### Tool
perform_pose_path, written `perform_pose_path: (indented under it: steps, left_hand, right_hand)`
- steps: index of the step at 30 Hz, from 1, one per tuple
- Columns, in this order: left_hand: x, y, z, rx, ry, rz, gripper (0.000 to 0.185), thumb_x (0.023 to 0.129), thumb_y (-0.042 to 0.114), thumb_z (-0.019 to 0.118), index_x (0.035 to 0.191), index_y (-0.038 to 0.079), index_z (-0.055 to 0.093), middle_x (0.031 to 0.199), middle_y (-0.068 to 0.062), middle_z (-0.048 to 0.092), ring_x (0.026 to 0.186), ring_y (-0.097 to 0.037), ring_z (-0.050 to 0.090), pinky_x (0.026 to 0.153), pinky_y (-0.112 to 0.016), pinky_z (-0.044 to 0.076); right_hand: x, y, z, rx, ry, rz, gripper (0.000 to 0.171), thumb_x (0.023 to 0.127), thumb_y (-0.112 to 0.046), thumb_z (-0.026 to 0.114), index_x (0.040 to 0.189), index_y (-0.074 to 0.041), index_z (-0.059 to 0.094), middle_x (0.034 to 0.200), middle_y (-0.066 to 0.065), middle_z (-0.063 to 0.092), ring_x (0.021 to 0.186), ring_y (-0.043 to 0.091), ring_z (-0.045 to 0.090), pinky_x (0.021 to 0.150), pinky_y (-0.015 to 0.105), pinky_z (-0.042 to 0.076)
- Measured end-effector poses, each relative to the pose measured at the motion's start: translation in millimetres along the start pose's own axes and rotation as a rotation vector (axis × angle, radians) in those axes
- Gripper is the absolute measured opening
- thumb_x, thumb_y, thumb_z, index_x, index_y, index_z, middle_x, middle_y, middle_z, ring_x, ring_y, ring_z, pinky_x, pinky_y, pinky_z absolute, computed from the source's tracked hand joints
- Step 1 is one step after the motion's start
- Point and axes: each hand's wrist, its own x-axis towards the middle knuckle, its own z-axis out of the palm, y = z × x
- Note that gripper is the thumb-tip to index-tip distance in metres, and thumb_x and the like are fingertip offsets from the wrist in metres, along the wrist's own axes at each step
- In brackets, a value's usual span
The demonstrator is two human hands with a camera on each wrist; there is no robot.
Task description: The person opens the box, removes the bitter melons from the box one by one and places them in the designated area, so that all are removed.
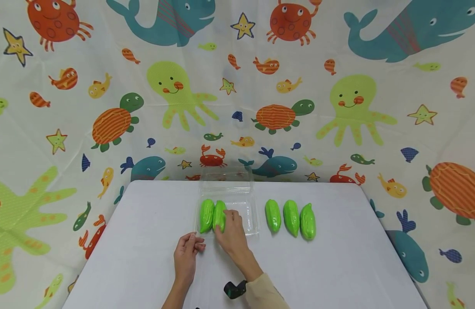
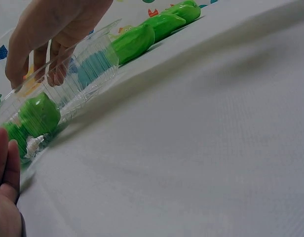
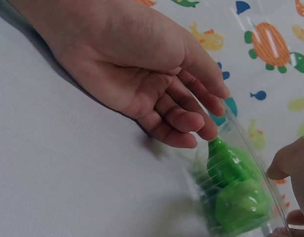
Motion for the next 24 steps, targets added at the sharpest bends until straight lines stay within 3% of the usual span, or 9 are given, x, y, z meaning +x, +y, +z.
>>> perform_pose_path:
  steps: [12,24]
  left_hand:
    - [-0.2,-1.2,0.2,-0.008,-0.011,0.028,0.037,0.104,0.028,0.055,0.119,-0.006,0.056,0.087,-0.006,0.071,0.07,-0.012,0.069,0.069,-0.025,0.06]
    - [0.0,-2.2,-0.3,-0.016,-0.011,0.026,0.035,0.104,0.027,0.055,0.118,-0.005,0.056,0.086,-0.003,0.071,0.069,-0.01,0.068,0.069,-0.024,0.06]
  right_hand:
    - [2.3,-3.8,6.2,-0.041,-0.008,-0.031,0.051,0.078,-0.015,0.078,0.122,0.004,0.059,0.117,0.021,0.06,0.1,0.031,0.062,0.082,0.041,0.057]
    - [7.9,-9.2,7.4,-0.089,-0.136,0.045,0.054,0.084,-0.02,0.075,0.128,0.005,0.056,0.122,0.022,0.059,0.101,0.028,0.062,0.081,0.039,0.057]
